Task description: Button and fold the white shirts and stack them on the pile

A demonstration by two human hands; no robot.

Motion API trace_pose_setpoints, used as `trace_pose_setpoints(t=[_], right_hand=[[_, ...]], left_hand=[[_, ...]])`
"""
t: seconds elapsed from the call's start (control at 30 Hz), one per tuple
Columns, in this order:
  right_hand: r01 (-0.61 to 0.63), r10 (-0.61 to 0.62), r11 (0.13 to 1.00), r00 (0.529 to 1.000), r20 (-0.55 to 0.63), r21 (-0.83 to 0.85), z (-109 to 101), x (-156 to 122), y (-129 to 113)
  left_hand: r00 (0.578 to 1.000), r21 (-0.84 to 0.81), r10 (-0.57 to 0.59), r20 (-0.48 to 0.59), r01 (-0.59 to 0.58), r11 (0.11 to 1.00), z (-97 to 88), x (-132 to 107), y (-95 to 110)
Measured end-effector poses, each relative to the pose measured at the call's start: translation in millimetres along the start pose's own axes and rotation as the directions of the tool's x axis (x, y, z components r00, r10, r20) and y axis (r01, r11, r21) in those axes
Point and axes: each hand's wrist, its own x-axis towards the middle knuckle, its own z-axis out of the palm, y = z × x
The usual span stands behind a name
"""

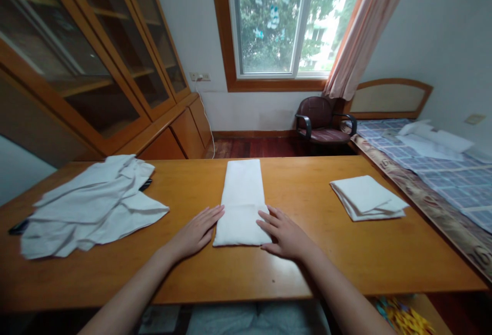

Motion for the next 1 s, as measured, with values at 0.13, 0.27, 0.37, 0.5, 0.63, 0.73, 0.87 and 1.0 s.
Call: trace_pose_setpoints(t=[0.13, 0.27, 0.37, 0.5, 0.63, 0.73, 0.87, 1.0], right_hand=[[0.108, -0.115, 0.992, 0.985, -0.127, -0.059, 2, 3, -3], [0.153, -0.166, 0.985, 0.965, -0.204, -0.078, 1, 4, -7], [0.19, -0.207, 0.977, 0.955, -0.214, -0.099, 2, 5, -8], [0.209, -0.244, 0.966, 0.932, -0.267, -0.153, 3, 9, -11], [0.153, -0.188, 0.98, 0.92, -0.345, -0.126, -3, 15, -15], [0.085, -0.099, 0.995, 0.905, -0.414, -0.052, -10, 19, -20], [0.088, -0.06, 0.995, 0.888, -0.457, 0.04, -17, 25, -29], [0.128, -0.082, 0.989, 0.901, -0.427, 0.08, -19, 27, -35]], left_hand=[[1.0, -0.024, -0.01, 0.025, 0.01, 1.0, -5.6, 1, -1], [0.999, -0.055, -0.013, 0.047, 0.016, 0.998, -7.7, 1, -3], [0.998, -0.077, -0.022, 0.062, 0.027, 0.997, -9.4, 1, -1], [0.998, -0.093, -0.016, 0.054, 0.021, 0.995, -11.3, 0, 2], [1.0, -0.071, 0.013, 0.015, -0.012, 0.997, -10.3, -2, 2], [0.999, -0.069, 0.042, -0.021, -0.043, 0.997, -7.7, -2, 1], [0.994, -0.062, 0.075, -0.082, -0.08, 0.995, -0.8, 5, 2], [0.985, -0.084, 0.098, -0.141, -0.11, 0.99, 8.7, 17, 1]])
